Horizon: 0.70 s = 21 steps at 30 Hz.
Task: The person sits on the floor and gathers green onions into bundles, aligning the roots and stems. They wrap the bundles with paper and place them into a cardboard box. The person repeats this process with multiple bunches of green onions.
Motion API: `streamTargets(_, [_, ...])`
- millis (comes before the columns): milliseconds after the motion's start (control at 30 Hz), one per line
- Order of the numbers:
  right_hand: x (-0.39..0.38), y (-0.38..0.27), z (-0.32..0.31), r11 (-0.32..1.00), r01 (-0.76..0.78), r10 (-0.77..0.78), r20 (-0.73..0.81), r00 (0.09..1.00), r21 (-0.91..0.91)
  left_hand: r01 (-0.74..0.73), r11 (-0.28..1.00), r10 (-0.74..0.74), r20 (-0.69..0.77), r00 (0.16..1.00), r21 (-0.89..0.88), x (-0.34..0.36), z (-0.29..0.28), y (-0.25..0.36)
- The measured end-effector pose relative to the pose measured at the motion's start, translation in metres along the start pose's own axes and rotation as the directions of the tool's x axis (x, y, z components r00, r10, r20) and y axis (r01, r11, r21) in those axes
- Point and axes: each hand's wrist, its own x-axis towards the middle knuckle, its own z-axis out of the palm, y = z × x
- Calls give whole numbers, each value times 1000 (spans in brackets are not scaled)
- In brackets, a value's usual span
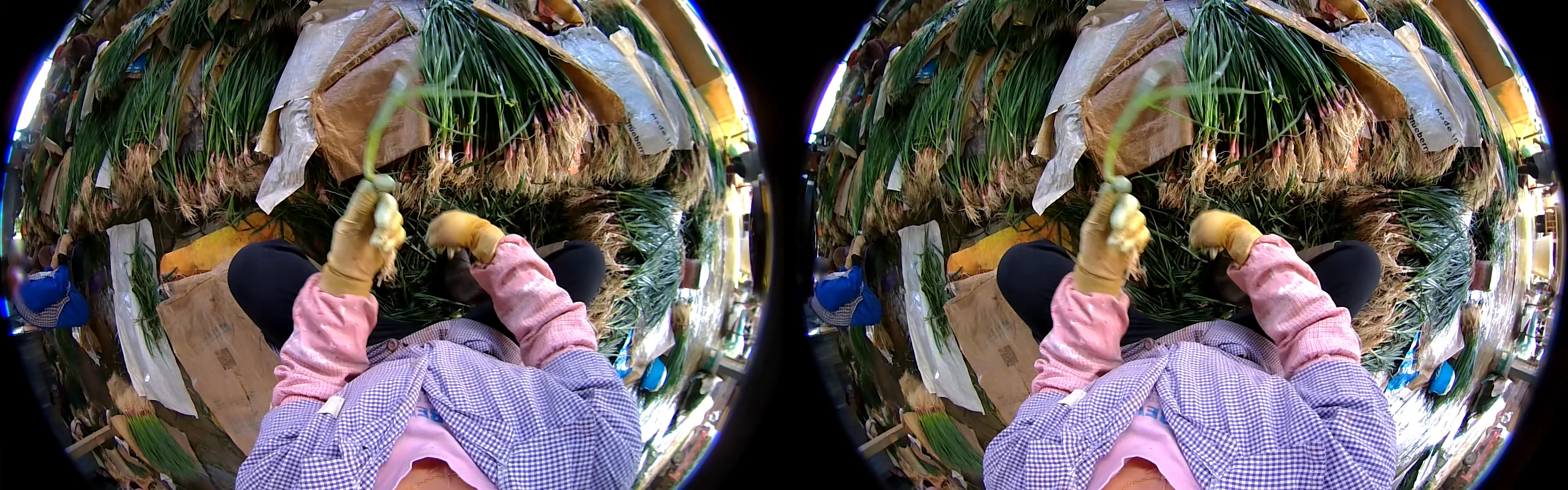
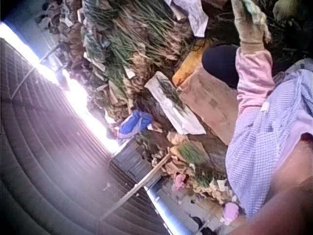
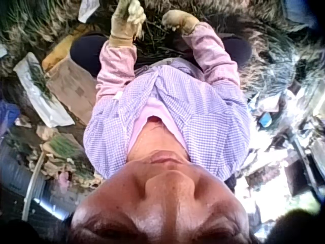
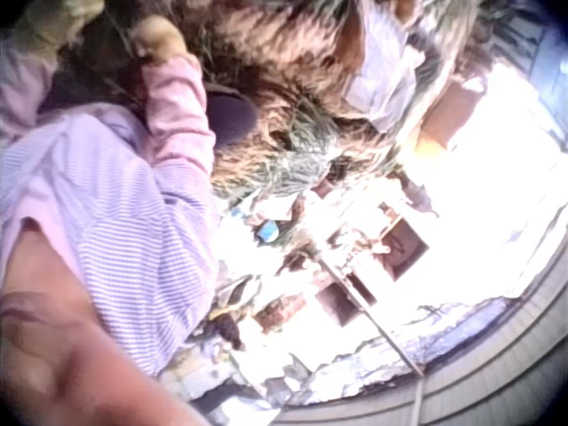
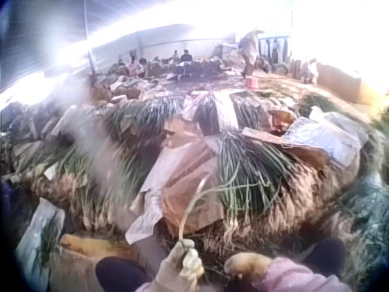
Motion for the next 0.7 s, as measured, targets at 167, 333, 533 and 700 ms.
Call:
streamTargets(167, [-22,-48,-73,789,-330,614,-696,372,519,159,980,-159,-10,987,119,42,-11,22])
streamTargets(333, [-9,-59,-76,793,-358,608,-659,442,492,360,672,4,-489,872,647,43,-46,-14])
streamTargets(533, [-31,-75,-10,855,149,347,-763,546,496,410,501,73,-509,857,762,35,-69,-25])
streamTargets(700, [-22,-66,-27,322,515,166,-583,795,795,386,833,-178,-468,866,397,16,-60,-31])
